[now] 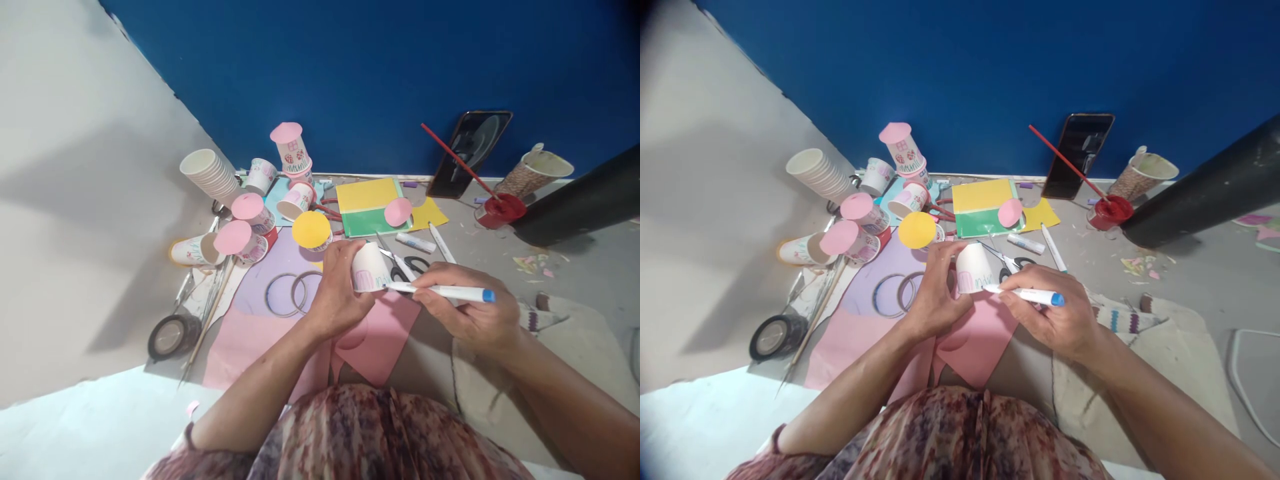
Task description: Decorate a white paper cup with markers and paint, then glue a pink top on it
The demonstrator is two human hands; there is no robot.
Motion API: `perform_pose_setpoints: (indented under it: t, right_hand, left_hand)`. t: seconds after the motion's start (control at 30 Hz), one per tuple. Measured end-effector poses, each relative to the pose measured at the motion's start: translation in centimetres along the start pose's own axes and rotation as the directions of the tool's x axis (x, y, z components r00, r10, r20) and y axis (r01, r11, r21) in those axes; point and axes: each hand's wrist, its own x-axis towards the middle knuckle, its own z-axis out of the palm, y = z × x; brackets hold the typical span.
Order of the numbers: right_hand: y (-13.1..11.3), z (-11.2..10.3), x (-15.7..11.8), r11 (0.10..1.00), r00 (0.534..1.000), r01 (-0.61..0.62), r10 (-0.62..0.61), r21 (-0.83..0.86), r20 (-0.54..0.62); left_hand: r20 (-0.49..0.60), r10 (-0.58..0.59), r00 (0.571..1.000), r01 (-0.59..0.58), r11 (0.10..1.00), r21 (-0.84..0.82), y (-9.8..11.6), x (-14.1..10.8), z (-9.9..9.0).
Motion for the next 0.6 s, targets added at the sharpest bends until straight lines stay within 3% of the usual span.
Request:
perform_pose_setpoints:
  t: [0.37, 0.6]
  right_hand:
    - [0.47, 0.4, -0.09, 0.999, 0.998, 0.032, -0.031, -0.013, 0.06]
    - [0.1, 0.05, 0.05, 0.999, 0.998, -0.023, 0.025, -0.049, 0.059]
  left_hand:
    - [0.034, -0.002, 0.999, 0.002, 1.0, -0.021, -0.07, -0.05, 0.26]
    - [0.035, -0.006, 0.999, 0.006, 1.0, 0.008, -0.05, -0.14, 0.31]
